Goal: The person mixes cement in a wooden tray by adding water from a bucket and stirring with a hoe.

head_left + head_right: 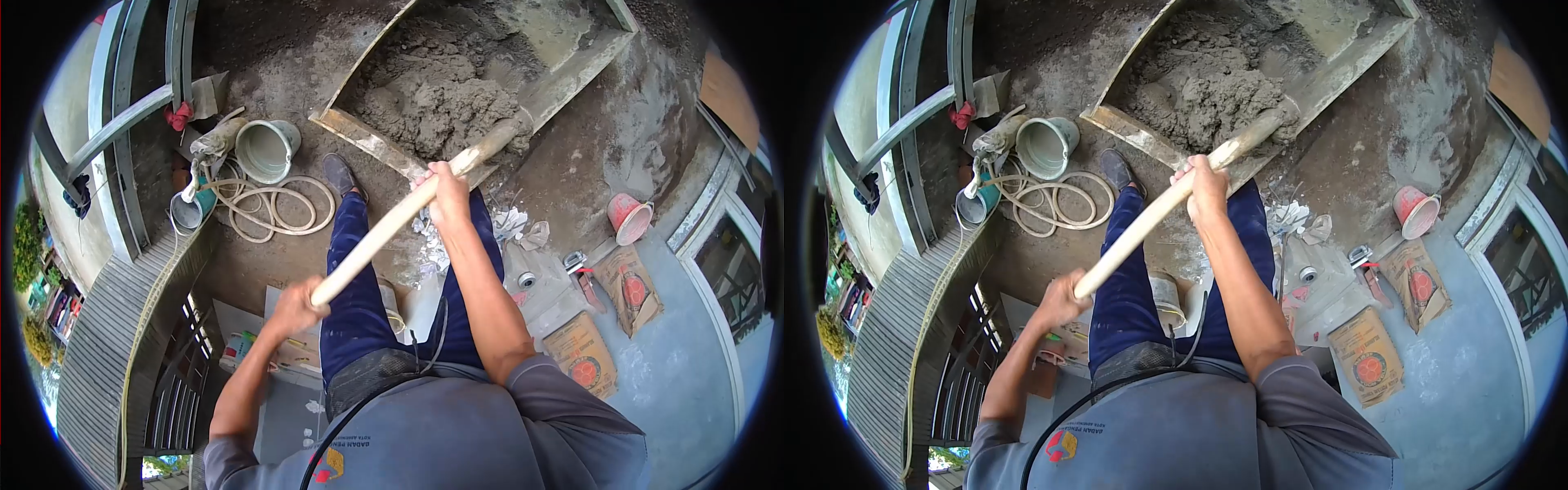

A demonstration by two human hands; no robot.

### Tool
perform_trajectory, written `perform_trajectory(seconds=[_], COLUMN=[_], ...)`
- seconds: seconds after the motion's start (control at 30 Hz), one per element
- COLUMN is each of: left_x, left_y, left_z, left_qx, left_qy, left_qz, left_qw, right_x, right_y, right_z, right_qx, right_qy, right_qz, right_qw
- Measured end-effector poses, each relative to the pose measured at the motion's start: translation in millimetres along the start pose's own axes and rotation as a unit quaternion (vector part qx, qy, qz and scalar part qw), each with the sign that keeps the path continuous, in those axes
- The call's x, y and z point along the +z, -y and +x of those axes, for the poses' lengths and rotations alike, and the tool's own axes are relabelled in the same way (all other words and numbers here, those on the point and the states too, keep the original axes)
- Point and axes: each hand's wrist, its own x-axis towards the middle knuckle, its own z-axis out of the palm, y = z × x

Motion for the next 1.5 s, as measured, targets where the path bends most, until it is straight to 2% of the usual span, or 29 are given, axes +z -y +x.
perform_trajectory(seconds=[0.03,0.1,0.2,0.23,0.3,0.33,0.37,0.4,0.47,0.53,0.6,0.63,0.7,0.77,0.9,1.0,1.1,1.17,1.2,1.27,1.3,1.33,1.4,1.5], left_x=[15,24,38,39,26,19,15,16,12,15,26,41,62,82,104,99,85,76,81,88,83,72,61,40], left_y=[70,133,142,136,93,71,48,20,-41,-92,-112,-125,-148,-159,-221,-280,-319,-323,-309,-262,-251,-243,-234,-236], left_z=[36,86,77,58,-11,-47,-81,-107,-117,-69,42,64,89,73,84,148,197,207,201,167,153,146,113,74], left_qx=[0.034,0.026,0.041,0.077,0.132,0.127,0.071,0.055,0.028,0.013,0.002,-0.006,-0.026,-0.018,0.103,0.196,0.191,0.162,0.110,0.003,-0.022,-0.038,-0.067,-0.046], left_qy=[-0.091,-0.125,-0.179,-0.191,-0.170,-0.141,-0.093,-0.101,-0.062,-0.069,-0.092,-0.094,-0.104,-0.078,-0.032,-0.033,-0.060,-0.084,-0.086,-0.098,-0.094,-0.097,-0.091,-0.075], left_qz=[0.096,0.108,0.038,0.076,0.106,0.084,0.041,0.004,0.044,0.048,0.034,0.024,0.006,0.004,-0.039,-0.095,-0.095,-0.085,-0.075,-0.051,-0.049,-0.046,-0.041,-0.029], left_qw=[0.991,0.986,0.982,0.976,0.971,0.978,0.992,0.993,0.997,0.996,0.995,0.995,0.994,0.997,0.993,0.975,0.975,0.980,0.987,0.994,0.994,0.993,0.993,0.996], right_x=[7,20,29,33,37,39,42,45,50,48,42,40,22,9,-15,-13,-8,1,7,-3,-5,0,6,7], right_y=[-28,-62,-56,-46,-18,-3,10,18,33,30,14,15,32,65,192,292,351,313,283,146,84,55,47,57], right_z=[9,10,-44,-69,-114,-131,-141,-139,-112,-26,114,158,162,137,92,115,190,216,227,263,268,255,235,192], right_qx=[-0.002,-0.058,-0.111,-0.119,-0.102,-0.093,-0.085,-0.056,0.002,0.019,0.052,0.066,0.046,0.019,-0.077,-0.165,-0.200,-0.137,-0.107,0.013,0.058,0.104,0.148,0.133], right_qy=[-0.001,0.018,0.059,0.050,0.080,0.095,0.112,0.104,0.089,0.053,0.015,-0.004,0.009,0.010,0.007,0.007,0.016,0.012,0.010,0.049,0.074,0.090,0.101,0.090], right_qz=[0.021,0.025,-0.023,-0.028,-0.050,-0.068,-0.084,-0.083,-0.083,-0.112,-0.119,-0.141,-0.175,-0.174,-0.160,-0.204,-0.226,-0.234,-0.241,-0.203,-0.221,-0.207,-0.208,-0.160], right_qw=[1.000,0.998,0.992,0.991,0.990,0.989,0.987,0.990,0.993,0.992,0.991,0.988,0.984,0.985,0.984,0.965,0.953,0.962,0.965,0.978,0.971,0.969,0.962,0.974])
